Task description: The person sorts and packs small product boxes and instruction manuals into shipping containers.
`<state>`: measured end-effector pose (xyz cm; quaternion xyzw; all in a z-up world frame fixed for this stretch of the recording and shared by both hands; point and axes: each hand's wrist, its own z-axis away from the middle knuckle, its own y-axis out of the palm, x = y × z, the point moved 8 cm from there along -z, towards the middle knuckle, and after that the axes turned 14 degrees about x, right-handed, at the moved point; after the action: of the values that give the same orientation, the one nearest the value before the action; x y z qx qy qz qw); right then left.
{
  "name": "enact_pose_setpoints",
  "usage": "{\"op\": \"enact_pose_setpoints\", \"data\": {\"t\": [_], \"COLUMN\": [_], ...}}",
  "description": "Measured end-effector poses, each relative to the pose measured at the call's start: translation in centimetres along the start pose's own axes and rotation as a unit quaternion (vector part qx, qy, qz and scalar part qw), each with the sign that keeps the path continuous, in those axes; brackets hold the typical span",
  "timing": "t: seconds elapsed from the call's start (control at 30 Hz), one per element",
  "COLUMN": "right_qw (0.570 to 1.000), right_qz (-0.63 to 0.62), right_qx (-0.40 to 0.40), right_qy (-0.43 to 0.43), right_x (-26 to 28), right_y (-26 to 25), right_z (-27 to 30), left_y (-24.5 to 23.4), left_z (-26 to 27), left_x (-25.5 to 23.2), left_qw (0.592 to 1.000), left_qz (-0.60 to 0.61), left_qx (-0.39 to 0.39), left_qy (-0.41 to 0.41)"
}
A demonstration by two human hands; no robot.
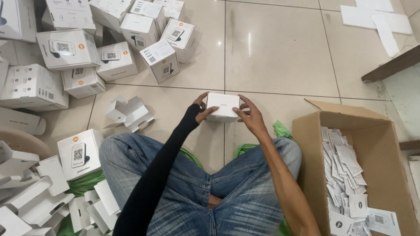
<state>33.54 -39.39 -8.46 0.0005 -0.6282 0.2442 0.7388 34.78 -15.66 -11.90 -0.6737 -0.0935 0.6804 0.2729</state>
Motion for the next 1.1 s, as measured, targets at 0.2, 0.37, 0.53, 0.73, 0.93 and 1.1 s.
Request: {"op": "enact_pose_setpoints", "data": {"t": [0.2,0.37,0.53,0.73,0.93,1.1], "right_qw": [0.971,0.936,0.920,0.902,0.914,0.930], "right_qz": [0.164,0.321,0.370,0.335,0.396,0.352], "right_qx": [0.159,0.140,0.112,0.235,0.058,0.082], "right_qy": [0.076,0.034,0.066,0.135,-0.059,-0.071], "right_x": [-0.6,-2.7,-1.2,-3.0,0.0,-0.2], "right_y": [0.8,2.6,3.1,5.1,4.3,5.0], "right_z": [3.7,6.6,7.4,3.7,1.7,2.2], "left_y": [2.3,6.7,7.2,11.7,7.2,6.6], "left_z": [3.5,6.2,6.7,1.0,0.6,2.8], "left_x": [-2.4,-0.1,-2.4,0.2,-6.1,-3.8], "left_qw": [0.962,0.959,0.946,0.942,0.979,0.984], "left_qz": [-0.086,-0.160,-0.228,-0.108,-0.132,-0.095], "left_qx": [0.261,0.196,0.210,0.269,0.044,0.069], "left_qy": [-0.005,0.129,0.090,0.170,0.149,0.133]}}
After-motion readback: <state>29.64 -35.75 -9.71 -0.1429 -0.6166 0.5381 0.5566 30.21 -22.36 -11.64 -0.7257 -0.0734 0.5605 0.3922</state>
